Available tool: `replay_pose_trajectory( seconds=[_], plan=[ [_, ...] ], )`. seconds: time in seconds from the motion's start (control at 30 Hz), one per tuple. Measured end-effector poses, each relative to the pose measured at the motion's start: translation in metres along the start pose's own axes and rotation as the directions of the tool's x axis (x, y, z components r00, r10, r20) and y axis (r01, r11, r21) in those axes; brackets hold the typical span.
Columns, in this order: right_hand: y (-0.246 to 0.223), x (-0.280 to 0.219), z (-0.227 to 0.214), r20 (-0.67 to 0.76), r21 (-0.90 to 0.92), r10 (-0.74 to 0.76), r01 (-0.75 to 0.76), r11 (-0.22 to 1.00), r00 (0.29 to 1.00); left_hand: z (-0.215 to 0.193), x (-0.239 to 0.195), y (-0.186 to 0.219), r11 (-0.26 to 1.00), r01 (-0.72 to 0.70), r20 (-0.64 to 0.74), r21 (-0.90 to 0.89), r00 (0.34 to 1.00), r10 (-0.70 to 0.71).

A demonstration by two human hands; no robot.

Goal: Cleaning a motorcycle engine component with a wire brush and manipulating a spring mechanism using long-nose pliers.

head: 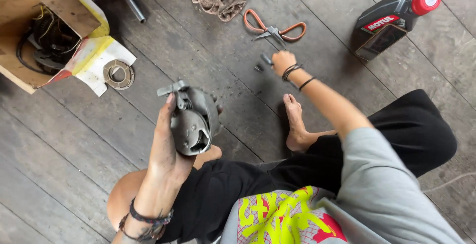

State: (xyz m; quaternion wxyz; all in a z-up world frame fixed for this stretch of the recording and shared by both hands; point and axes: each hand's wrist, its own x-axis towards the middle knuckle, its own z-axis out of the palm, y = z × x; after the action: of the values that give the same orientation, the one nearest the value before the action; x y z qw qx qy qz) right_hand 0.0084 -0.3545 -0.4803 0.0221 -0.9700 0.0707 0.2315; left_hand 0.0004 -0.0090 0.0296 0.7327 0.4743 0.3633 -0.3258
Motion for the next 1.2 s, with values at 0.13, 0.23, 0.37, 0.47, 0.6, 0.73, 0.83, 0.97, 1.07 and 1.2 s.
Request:
replay_pose_trajectory(
  seconds=[0.13,0.23,0.37,0.47,0.6,0.73,0.83,0.97,1.07,1.2],
  plan=[
    [-0.026,-0.036,0.008,-0.092,0.076,0.071,-0.065,0.995,0.993,-0.018,0.012,-0.004,0.996,0.091,-0.045,-0.012,0.995,-0.091],
    [-0.019,-0.034,0.009,-0.152,0.131,0.068,-0.049,0.990,0.986,-0.031,0.018,-0.009,0.992,0.125,-0.022,-0.009,0.992,-0.126],
    [0.005,-0.006,0.019,-0.193,0.257,0.148,-0.095,0.962,0.970,-0.037,0.019,-0.008,0.988,0.151,0.012,-0.042,0.989,-0.150],
    [0.017,-0.004,-0.003,-0.160,0.291,0.188,-0.135,0.947,0.969,-0.040,0.021,-0.011,0.984,0.141,0.015,-0.110,0.990,-0.141],
    [0.030,0.012,-0.016,-0.345,0.301,0.307,-0.205,0.931,0.887,-0.051,0.026,-0.019,0.982,0.083,0.095,-0.169,0.993,-0.068],
    [0.033,0.043,-0.020,-0.418,0.242,0.184,-0.086,0.966,0.889,-0.042,0.025,-0.013,0.983,0.083,0.029,-0.166,0.996,-0.079],
    [0.032,0.074,-0.016,-0.383,0.143,0.091,-0.038,0.989,0.919,-0.039,0.026,-0.008,0.981,0.161,-0.074,-0.110,0.983,-0.169],
    [0.028,0.089,-0.006,-0.267,0.096,0.134,-0.112,0.989,0.954,-0.046,0.026,-0.011,0.982,0.123,-0.013,-0.140,0.992,-0.126],
    [0.036,0.100,-0.001,-0.235,0.098,0.093,-0.072,0.993,0.967,-0.037,0.021,-0.003,0.982,0.138,-0.065,-0.128,0.987,-0.147],
    [0.041,0.096,-0.004,-0.169,0.122,0.058,-0.037,0.992,0.984,-0.036,0.020,-0.002,0.977,0.161,-0.089,-0.142,0.980,-0.175]
  ],
)
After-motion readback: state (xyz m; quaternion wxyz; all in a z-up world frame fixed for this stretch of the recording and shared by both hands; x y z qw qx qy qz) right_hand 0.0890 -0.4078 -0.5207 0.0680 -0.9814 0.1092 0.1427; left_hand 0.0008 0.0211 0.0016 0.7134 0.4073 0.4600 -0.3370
